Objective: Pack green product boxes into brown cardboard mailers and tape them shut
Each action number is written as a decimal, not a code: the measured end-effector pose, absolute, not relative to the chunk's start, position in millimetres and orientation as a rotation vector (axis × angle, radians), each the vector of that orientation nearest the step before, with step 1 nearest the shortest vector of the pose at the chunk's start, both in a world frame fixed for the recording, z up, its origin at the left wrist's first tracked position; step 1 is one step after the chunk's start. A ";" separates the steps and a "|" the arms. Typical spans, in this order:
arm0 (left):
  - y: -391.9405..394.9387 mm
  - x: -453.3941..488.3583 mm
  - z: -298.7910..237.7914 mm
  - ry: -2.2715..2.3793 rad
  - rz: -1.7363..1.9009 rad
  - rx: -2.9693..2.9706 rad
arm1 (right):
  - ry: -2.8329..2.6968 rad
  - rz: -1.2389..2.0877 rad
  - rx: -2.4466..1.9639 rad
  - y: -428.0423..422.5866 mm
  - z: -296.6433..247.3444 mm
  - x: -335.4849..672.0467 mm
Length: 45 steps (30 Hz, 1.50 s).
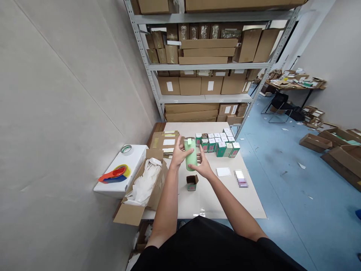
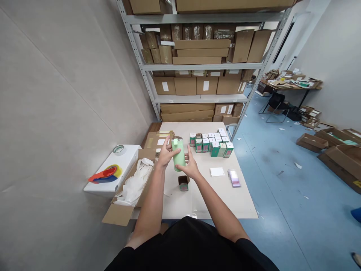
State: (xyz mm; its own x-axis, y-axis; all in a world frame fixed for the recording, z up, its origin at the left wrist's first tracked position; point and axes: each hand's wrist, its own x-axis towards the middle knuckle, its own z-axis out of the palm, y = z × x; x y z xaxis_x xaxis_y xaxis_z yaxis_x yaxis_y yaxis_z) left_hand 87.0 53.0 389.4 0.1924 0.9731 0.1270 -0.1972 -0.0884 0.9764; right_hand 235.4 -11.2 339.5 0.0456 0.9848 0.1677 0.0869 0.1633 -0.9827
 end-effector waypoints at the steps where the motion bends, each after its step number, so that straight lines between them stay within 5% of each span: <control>1: 52.8 86.5 387.7 0.837 1.216 1.233 | -1.316 1.022 -1.147 -10.7 339.0 235.0; 22: 54.4 81.5 364.5 0.844 1.208 1.239 | -1.314 0.945 -1.216 -3.7 322.7 230.8; 30: 54.6 78.3 371.3 1.284 1.166 1.620 | -1.360 0.725 -1.438 -3.4 308.2 221.4; 38: 56.3 79.2 325.1 1.484 0.990 1.676 | -1.431 0.926 -1.377 2.9 235.8 241.7; 45: 49.5 71.3 257.1 1.497 0.863 1.589 | -1.108 1.164 -1.896 -3.0 150.6 258.0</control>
